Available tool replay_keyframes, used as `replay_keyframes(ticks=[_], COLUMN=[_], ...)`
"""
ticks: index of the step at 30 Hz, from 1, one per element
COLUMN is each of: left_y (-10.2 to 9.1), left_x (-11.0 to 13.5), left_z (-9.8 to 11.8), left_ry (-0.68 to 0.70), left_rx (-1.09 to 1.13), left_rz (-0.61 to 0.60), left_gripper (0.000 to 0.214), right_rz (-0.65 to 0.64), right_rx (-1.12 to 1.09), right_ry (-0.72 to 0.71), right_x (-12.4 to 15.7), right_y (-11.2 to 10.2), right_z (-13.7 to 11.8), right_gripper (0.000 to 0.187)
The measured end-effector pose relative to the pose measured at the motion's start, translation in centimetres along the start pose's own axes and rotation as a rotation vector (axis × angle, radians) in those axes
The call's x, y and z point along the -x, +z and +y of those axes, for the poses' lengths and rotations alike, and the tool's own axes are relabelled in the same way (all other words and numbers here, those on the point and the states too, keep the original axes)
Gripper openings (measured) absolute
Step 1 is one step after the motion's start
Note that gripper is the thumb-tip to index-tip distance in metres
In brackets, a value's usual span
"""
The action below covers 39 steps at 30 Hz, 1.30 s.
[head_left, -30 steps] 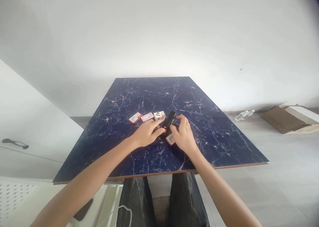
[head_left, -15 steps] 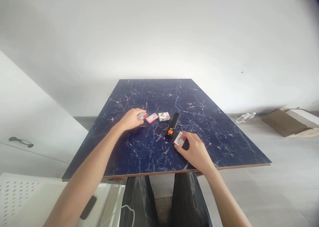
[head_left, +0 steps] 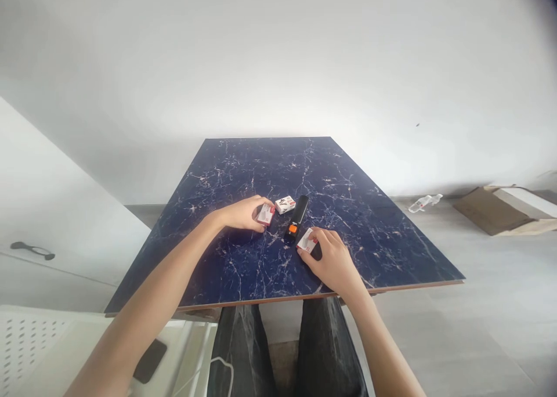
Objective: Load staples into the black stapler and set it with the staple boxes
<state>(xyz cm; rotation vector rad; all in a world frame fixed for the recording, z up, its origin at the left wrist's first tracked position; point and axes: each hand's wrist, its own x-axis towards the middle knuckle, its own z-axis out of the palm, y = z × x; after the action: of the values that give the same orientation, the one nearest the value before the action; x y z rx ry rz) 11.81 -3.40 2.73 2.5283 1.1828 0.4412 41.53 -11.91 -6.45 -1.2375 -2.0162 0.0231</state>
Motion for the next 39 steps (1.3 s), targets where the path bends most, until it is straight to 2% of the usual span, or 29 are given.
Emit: replay_keyframes(ticks=[2, 4, 7, 11, 13, 15, 17, 20, 23, 24, 25, 26, 28, 29, 31, 33, 34, 37, 39], left_y=[0.1, 0.6, 2.0, 3.7, 4.0, 4.1, 4.1, 4.4, 4.5, 4.4, 4.4, 4.3, 4.4, 4.6, 5.4, 6.5, 7.1, 7.9, 7.5], left_x=[0.6, 0.8, 0.6, 0.4, 0.3, 0.3, 0.2, 0.0, 0.1, 0.2, 0.2, 0.3, 0.3, 0.1, -0.3, -0.8, -0.9, -0.9, -0.4], left_z=[0.7, 1.3, 2.0, 2.1, 2.0, 1.8, 1.5, 0.9, 0.6, 0.7, 0.8, 1.0, 1.5, 1.9, 2.6, 3.4, 3.7, 4.6, 4.8], left_ry=[-0.034, -0.055, -0.015, 0.052, 0.061, 0.064, 0.067, 0.063, 0.049, 0.048, 0.044, 0.036, 0.010, -0.003, -0.019, -0.003, 0.013, 0.053, 0.061], left_rx=[0.041, 0.066, 0.005, -0.077, -0.032, 0.062, 0.183, 0.350, 0.444, 0.445, 0.427, 0.399, 0.345, 0.337, 0.360, 0.382, 0.377, 0.299, 0.235], left_rz=[-0.059, -0.065, 0.031, 0.143, 0.150, 0.140, 0.122, 0.087, 0.062, 0.055, 0.050, 0.051, 0.062, 0.072, 0.102, 0.155, 0.191, 0.299, 0.316], left_gripper=[0.073, 0.069, 0.063, 0.066, 0.076, 0.086, 0.096, 0.112, 0.119, 0.119, 0.118, 0.116, 0.109, 0.107, 0.105, 0.104, 0.101, 0.095, 0.093], right_rz=[-0.016, -0.020, 0.046, 0.212, 0.282, 0.290, 0.211, 0.019, -0.193, -0.207, -0.160, -0.053, 0.178, 0.228, 0.119, -0.032, -0.062, -0.055, -0.038], right_rx=[0.000, -0.016, -0.081, -0.220, -0.247, -0.229, -0.195, -0.078, 0.003, -0.007, -0.033, -0.072, -0.190, -0.264, -0.390, -0.409, -0.389, -0.367, -0.392], right_ry=[0.008, 0.018, 0.101, 0.226, 0.178, 0.062, -0.070, -0.232, -0.312, -0.299, -0.248, -0.150, 0.133, 0.265, 0.363, 0.318, 0.294, 0.274, 0.270], right_x=[0.0, -0.1, 0.1, 0.0, -0.8, -2.2, -4.3, -7.3, -8.7, -8.6, -8.2, -7.7, -6.5, -6.0, -5.3, -5.3, -5.4, -5.8, -5.7], right_y=[-0.1, -0.2, -0.6, -1.4, -1.9, -2.4, -2.7, -2.6, -2.0, -1.8, -1.7, -1.5, -1.1, -0.9, -0.2, 0.5, 0.7, 1.1, 1.3], right_z=[0.0, 0.0, 0.2, 0.6, 0.2, -0.7, -1.9, -3.7, -4.1, -3.9, -3.5, -3.0, -2.0, -1.6, -1.1, -1.0, -1.1, -1.4, -1.3], right_gripper=[0.021, 0.021, 0.022, 0.025, 0.022, 0.020, 0.017, 0.016, 0.020, 0.023, 0.025, 0.026, 0.032, 0.037, 0.043, 0.047, 0.048, 0.050, 0.050])
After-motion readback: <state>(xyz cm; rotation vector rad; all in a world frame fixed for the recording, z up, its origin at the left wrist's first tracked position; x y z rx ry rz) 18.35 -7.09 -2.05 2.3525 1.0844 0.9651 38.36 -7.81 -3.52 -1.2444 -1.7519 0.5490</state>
